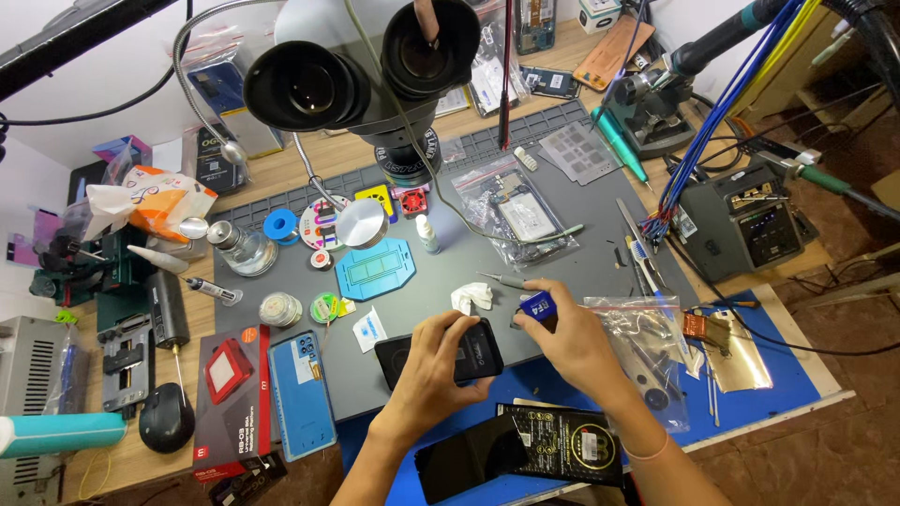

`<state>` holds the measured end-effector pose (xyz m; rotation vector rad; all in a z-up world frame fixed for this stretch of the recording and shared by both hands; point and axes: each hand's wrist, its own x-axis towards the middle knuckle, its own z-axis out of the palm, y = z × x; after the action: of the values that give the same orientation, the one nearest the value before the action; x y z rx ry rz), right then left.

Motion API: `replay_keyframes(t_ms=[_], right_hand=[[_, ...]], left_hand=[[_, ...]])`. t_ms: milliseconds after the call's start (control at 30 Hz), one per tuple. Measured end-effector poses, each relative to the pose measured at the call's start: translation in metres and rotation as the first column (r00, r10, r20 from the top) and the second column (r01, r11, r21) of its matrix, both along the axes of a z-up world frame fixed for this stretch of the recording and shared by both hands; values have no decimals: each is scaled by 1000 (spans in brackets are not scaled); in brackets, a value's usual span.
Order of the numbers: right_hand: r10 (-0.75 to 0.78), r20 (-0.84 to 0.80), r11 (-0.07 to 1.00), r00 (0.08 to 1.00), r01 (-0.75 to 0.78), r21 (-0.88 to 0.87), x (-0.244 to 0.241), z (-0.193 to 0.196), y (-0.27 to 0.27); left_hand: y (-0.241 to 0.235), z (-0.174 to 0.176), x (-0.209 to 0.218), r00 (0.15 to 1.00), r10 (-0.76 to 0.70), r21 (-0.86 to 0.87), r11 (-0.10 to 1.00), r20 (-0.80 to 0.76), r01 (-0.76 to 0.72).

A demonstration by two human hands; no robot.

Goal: The person uses a blue plastic prying tool to separate the back cover of a black smartphone from its frame. They carefully work the tool along the edges of the device to release the adhesive seal. After detaching the cover, the person lifts it off to reveal the internal components, including the battery and circuitry.

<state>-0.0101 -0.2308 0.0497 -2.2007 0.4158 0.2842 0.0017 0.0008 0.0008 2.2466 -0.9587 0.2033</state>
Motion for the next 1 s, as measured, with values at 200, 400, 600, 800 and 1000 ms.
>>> replay_keyframes(t_ms=[200,400,600,800,1000], right_hand=[[133,662,990,737,-66,-125,-3,-40,-3],[227,684,973,693,-132,-189,-3,-51,16],[39,162,850,986,-118,514,-9,-18,30],[26,218,802,976,-150,578,-10,-42,40],[-85,210,768,974,-70,637,-10,-51,47]], left_hand=[[3,23,5,957,-42,-76,997,-287,20],[4,29,7,962,-43,-94,995,-269,18],[6,32,7,968,-61,-113,993,-242,34],[8,26,6,969,-69,-139,990,-236,36],[9,24,7,963,-110,-145,987,-246,75]])
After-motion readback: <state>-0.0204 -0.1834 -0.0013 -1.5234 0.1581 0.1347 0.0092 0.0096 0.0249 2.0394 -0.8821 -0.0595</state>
